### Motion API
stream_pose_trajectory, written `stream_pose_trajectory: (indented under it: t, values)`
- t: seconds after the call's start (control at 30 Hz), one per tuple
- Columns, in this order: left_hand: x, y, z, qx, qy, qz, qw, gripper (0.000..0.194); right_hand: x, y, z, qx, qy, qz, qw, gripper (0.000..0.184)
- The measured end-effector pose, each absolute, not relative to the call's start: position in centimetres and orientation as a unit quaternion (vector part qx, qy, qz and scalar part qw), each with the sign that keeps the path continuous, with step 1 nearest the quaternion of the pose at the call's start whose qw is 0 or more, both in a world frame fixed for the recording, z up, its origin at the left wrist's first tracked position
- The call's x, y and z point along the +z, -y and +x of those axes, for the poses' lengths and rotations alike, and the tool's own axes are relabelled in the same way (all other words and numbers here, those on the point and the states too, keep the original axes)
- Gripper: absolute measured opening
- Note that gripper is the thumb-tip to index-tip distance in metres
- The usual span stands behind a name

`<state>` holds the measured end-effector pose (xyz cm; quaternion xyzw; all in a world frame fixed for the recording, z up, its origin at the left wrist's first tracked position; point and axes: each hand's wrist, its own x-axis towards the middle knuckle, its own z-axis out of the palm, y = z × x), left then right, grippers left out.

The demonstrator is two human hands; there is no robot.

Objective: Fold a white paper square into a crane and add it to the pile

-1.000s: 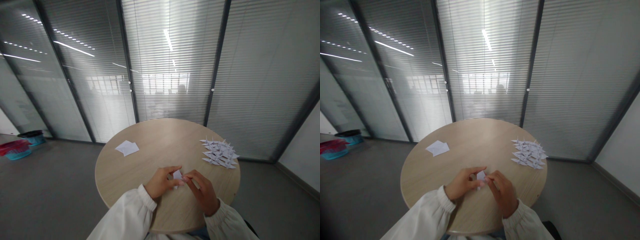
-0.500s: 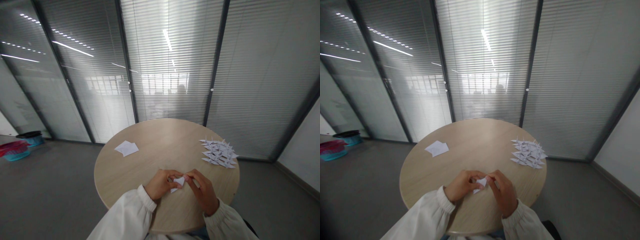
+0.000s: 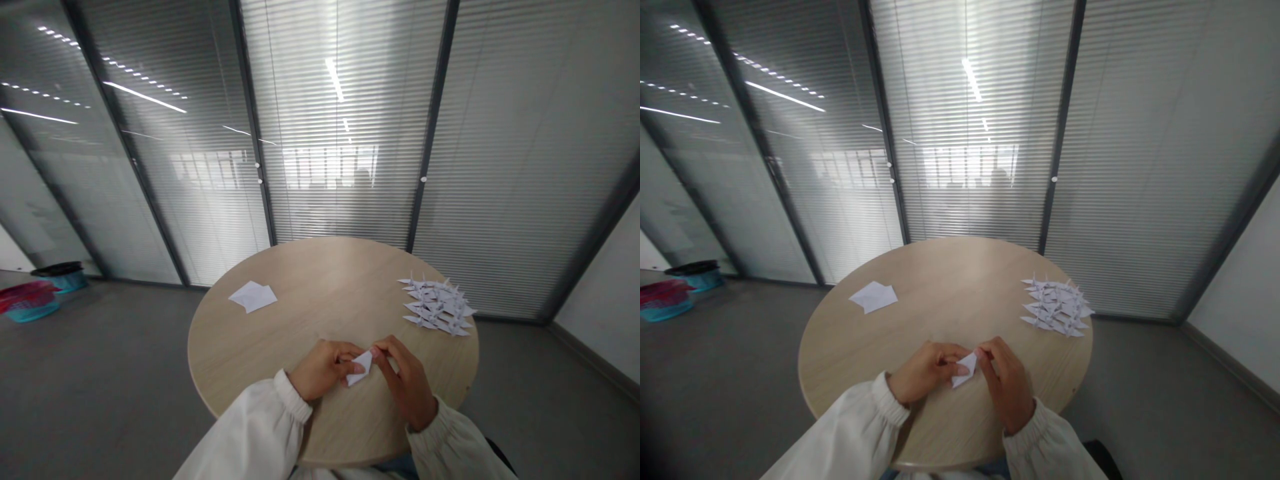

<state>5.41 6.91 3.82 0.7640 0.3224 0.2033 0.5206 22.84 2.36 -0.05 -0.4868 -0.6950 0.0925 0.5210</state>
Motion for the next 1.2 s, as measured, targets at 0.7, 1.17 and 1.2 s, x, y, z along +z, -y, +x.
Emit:
stream_pose_trajectory:
  t: [0.7, 1.17, 1.2]
  values:
    - [4.3, -7.1, 5.2, 0.263, -0.362, 0.824, 0.348, 0.024, -0.4, -2.7, 23.0, 0.111, 0.688, -0.488, 0.525, 0.021]
    - [4.4, -7.0, 5.3, 0.313, -0.381, 0.817, 0.299, 0.023, 0.1, -2.9, 22.8, 0.212, 0.710, -0.481, 0.469, 0.015]
    - [4.5, -6.9, 5.3, 0.310, -0.378, 0.818, 0.302, 0.023, 0.2, -2.9, 22.8, 0.214, 0.711, -0.480, 0.467, 0.015]
